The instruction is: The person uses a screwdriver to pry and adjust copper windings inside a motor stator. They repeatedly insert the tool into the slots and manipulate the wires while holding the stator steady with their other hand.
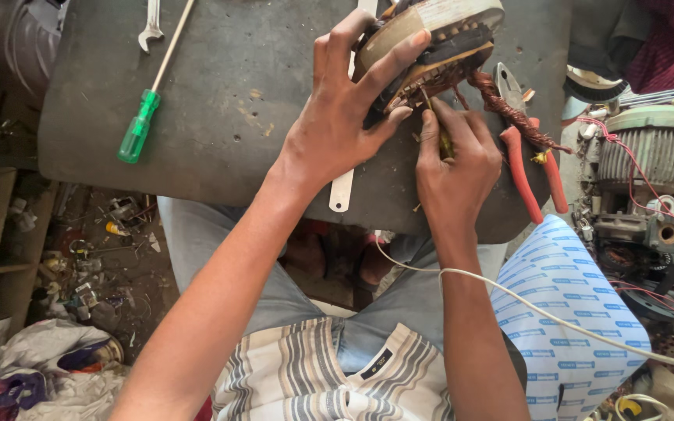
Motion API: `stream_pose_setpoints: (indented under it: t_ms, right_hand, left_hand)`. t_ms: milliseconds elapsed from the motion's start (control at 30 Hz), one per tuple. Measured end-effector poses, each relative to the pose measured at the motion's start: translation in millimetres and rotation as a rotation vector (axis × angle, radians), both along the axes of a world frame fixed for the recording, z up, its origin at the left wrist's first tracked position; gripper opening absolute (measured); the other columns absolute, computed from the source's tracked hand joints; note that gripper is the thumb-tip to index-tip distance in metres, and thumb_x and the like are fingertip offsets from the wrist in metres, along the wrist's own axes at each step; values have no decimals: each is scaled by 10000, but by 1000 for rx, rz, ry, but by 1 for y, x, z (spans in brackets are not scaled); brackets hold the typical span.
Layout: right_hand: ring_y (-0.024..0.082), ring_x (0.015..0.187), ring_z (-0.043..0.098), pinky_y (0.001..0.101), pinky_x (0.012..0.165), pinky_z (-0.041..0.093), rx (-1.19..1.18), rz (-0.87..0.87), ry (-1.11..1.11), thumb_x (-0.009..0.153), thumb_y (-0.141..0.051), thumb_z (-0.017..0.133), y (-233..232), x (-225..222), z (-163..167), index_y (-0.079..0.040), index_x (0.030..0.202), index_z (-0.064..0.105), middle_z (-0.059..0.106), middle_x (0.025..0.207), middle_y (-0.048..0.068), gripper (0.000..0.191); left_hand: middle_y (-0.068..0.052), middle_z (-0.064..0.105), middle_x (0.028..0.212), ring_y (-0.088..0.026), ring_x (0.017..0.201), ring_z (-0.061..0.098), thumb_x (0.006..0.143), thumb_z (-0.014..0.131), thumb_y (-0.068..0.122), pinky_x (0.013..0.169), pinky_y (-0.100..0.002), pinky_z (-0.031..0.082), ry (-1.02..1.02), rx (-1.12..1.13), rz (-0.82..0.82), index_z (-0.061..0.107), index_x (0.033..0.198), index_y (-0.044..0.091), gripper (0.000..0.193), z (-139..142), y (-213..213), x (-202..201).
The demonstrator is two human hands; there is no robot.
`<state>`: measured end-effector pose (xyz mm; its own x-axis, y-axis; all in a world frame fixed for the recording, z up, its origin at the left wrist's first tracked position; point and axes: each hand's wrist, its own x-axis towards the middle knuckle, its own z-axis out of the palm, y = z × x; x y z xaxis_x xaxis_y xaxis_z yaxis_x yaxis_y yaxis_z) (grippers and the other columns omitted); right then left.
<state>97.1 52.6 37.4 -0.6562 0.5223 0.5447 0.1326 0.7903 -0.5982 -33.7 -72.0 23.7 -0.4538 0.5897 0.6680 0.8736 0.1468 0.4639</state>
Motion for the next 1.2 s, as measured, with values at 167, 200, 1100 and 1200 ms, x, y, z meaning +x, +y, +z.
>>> stream_pose_setpoints:
  t_ms: [167, 200, 1100, 1200]
  right_hand:
    - [275, 819, 703, 388, 748, 534, 61, -14, -33, 1000, -84, 741, 0, -2, 1, -34, 1168, 764, 714, 986, 138, 177]
    - [276, 824, 703, 389, 752, 535, 59, -15, -24, 1002, -76, 737, 0, -1, 1, -34, 1175, 762, 714, 990, 139, 179]
    - [299, 845, 705, 410, 779, 547, 116, -43, -20, 970, -61, 754, -3, -1, -5, -96, 1229, 756, 709, 1002, 139, 262]
    - [298, 841, 708, 409, 775, 550, 136, -55, -35, 967, -62, 756, -4, -2, -6, -102, 1235, 763, 706, 1000, 148, 271]
  left_hand:
    - [-148, 316, 1514, -366, 1346, 375, 903, 907, 198, 1196, -467, 380, -12, 8, -11, 414, 1549, 345, 826, 2, 1, 0]
    - [-149, 315, 1514, -367, 1348, 375, 902, 904, 193, 1199, -465, 380, -16, 14, -14, 412, 1549, 347, 827, 2, 1, 0]
    - [-169, 324, 1486, -387, 1340, 382, 901, 889, 185, 1197, -486, 379, 9, 28, -18, 389, 1554, 370, 842, -2, 6, -2]
    - [-172, 326, 1482, -390, 1337, 381, 903, 887, 191, 1196, -483, 377, 3, 19, -16, 398, 1602, 381, 874, -2, 6, -2]
